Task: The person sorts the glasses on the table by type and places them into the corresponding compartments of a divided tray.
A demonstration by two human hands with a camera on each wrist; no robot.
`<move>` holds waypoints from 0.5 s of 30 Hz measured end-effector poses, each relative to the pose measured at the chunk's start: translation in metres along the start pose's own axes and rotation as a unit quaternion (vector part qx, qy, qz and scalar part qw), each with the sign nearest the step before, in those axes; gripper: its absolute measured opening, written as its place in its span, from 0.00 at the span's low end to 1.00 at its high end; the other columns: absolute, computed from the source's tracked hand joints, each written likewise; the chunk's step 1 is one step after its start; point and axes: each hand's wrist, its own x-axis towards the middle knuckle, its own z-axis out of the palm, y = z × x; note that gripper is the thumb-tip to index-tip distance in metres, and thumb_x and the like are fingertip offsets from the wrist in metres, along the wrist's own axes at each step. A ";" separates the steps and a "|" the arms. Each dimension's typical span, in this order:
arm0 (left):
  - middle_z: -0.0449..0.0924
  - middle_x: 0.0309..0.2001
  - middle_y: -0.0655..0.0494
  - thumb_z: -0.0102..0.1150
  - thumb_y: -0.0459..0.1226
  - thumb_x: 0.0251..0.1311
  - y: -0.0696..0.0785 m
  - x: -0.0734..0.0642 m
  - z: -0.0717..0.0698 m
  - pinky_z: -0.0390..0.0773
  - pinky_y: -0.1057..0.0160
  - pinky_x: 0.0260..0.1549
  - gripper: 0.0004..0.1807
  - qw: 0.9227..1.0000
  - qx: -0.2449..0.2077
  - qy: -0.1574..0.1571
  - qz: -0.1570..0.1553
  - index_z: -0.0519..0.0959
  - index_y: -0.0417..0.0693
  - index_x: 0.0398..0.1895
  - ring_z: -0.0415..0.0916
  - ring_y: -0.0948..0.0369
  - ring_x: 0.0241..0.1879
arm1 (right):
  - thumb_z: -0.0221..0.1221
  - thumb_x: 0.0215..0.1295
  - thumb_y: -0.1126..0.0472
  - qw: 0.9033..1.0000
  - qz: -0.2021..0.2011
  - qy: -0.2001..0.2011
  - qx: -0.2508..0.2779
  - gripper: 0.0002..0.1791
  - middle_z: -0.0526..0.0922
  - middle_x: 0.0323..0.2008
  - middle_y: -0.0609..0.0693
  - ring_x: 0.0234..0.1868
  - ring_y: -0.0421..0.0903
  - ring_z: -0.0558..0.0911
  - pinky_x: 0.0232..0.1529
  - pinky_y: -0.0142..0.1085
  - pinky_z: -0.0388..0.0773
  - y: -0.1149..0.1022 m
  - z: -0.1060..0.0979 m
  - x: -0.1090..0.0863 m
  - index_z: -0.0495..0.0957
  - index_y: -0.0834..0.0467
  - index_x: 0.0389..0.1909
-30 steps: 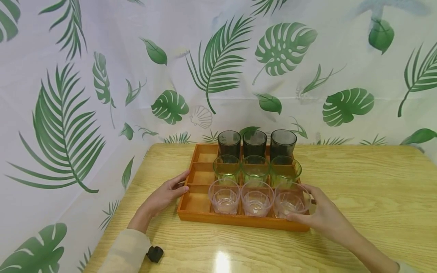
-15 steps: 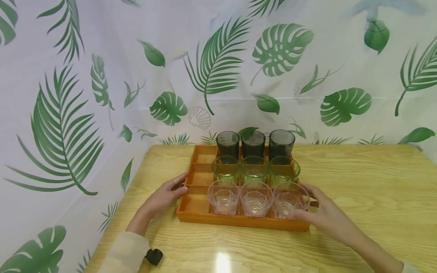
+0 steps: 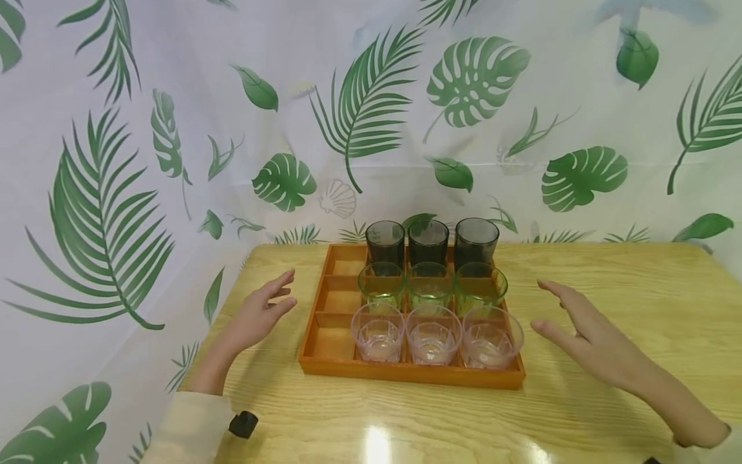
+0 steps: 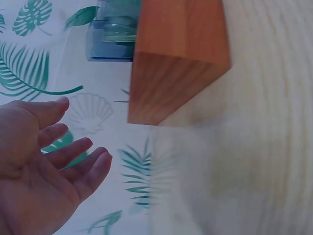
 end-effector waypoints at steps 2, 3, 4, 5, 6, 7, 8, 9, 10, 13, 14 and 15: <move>0.58 0.77 0.36 0.53 0.37 0.79 0.009 0.001 -0.008 0.74 0.39 0.61 0.34 0.999 0.036 0.015 0.013 0.55 0.37 0.81 0.66 0.36 0.69 | 0.57 0.79 0.54 1.000 -0.017 0.012 -0.021 0.40 0.55 0.75 0.73 0.73 0.77 0.55 0.64 0.76 0.53 0.005 -0.009 0.004 0.50 0.66 0.81; 0.57 0.77 0.35 0.53 0.37 0.79 0.014 0.002 -0.012 0.73 0.38 0.61 0.34 0.998 0.057 0.021 0.016 0.55 0.36 0.81 0.66 0.36 0.69 | 0.57 0.78 0.54 0.999 -0.025 0.018 -0.034 0.41 0.54 0.75 0.74 0.74 0.77 0.53 0.66 0.75 0.50 0.007 -0.014 0.006 0.49 0.66 0.81; 0.57 0.78 0.35 0.53 0.37 0.79 0.019 0.003 -0.017 0.73 0.38 0.61 0.34 0.997 0.074 0.026 0.018 0.54 0.36 0.81 0.67 0.34 0.68 | 0.58 0.78 0.55 0.998 -0.035 0.024 -0.047 0.42 0.53 0.76 0.74 0.74 0.76 0.52 0.68 0.74 0.47 0.009 -0.018 0.008 0.49 0.65 0.82; 0.56 0.78 0.35 0.53 0.37 0.79 0.023 0.003 -0.022 0.72 0.37 0.62 0.35 0.995 0.093 0.030 0.016 0.54 0.37 0.82 0.67 0.33 0.67 | 0.58 0.77 0.55 0.997 -0.042 0.031 -0.060 0.42 0.53 0.76 0.74 0.76 0.75 0.50 0.70 0.73 0.44 0.011 -0.022 0.010 0.48 0.64 0.82; 0.56 0.78 0.35 0.53 0.37 0.79 0.026 0.005 -0.026 0.69 0.36 0.64 0.35 0.993 0.112 0.033 0.019 0.54 0.37 0.82 0.65 0.33 0.69 | 0.59 0.77 0.55 0.996 -0.046 0.035 -0.075 0.44 0.52 0.77 0.74 0.77 0.74 0.48 0.71 0.73 0.42 0.013 -0.026 0.012 0.47 0.63 0.83; 0.55 0.78 0.35 0.54 0.37 0.79 0.028 0.007 -0.031 0.66 0.36 0.66 0.35 0.990 0.132 0.037 0.020 0.53 0.37 0.82 0.63 0.34 0.70 | 0.59 0.76 0.54 0.994 -0.050 0.041 -0.090 0.45 0.51 0.77 0.73 0.78 0.73 0.46 0.72 0.71 0.40 0.015 -0.029 0.014 0.46 0.62 0.83; 0.54 0.79 0.35 0.54 0.37 0.78 0.031 0.009 -0.035 0.63 0.35 0.68 0.36 0.988 0.147 0.041 0.025 0.53 0.37 0.82 0.60 0.34 0.72 | 0.60 0.76 0.54 0.992 -0.053 0.045 -0.103 0.46 0.50 0.78 0.72 0.79 0.71 0.44 0.73 0.71 0.39 0.016 -0.033 0.016 0.45 0.61 0.83; 0.53 0.79 0.35 0.54 0.37 0.78 0.033 0.010 -0.038 0.61 0.35 0.69 0.36 0.985 0.162 0.046 0.026 0.53 0.38 0.82 0.58 0.34 0.73 | 0.60 0.76 0.53 0.990 -0.056 0.049 -0.118 0.47 0.49 0.79 0.71 0.80 0.69 0.42 0.73 0.70 0.37 0.018 -0.036 0.018 0.44 0.61 0.84; 0.53 0.79 0.34 0.55 0.37 0.78 0.036 0.012 -0.042 0.58 0.34 0.70 0.36 0.984 0.172 0.050 0.026 0.53 0.38 0.82 0.55 0.34 0.75 | 0.60 0.76 0.53 0.988 -0.056 0.052 -0.131 0.47 0.49 0.79 0.71 0.81 0.67 0.41 0.74 0.69 0.36 0.020 -0.039 0.019 0.44 0.60 0.84; 0.50 0.80 0.34 0.56 0.37 0.77 0.041 0.015 -0.050 0.54 0.34 0.71 0.38 0.974 0.214 0.070 0.023 0.53 0.40 0.83 0.47 0.36 0.78 | 0.60 0.76 0.50 0.981 -0.053 0.061 -0.175 0.48 0.46 0.80 0.71 0.81 0.65 0.38 0.75 0.66 0.34 0.027 -0.047 0.026 0.42 0.62 0.83; 0.49 0.80 0.34 0.56 0.38 0.77 0.042 0.015 -0.052 0.54 0.33 0.71 0.38 0.971 0.226 0.074 0.019 0.52 0.41 0.83 0.46 0.36 0.78 | 0.59 0.76 0.49 0.979 -0.050 0.061 -0.188 0.49 0.45 0.80 0.71 0.81 0.65 0.37 0.75 0.65 0.32 0.029 -0.050 0.028 0.42 0.63 0.83; 0.47 0.81 0.35 0.56 0.40 0.77 0.043 0.016 -0.053 0.53 0.32 0.71 0.38 0.968 0.238 0.078 0.014 0.52 0.42 0.83 0.45 0.36 0.78 | 0.58 0.76 0.48 0.977 -0.047 0.063 -0.200 0.49 0.44 0.80 0.71 0.81 0.65 0.37 0.76 0.64 0.31 0.032 -0.052 0.030 0.41 0.63 0.83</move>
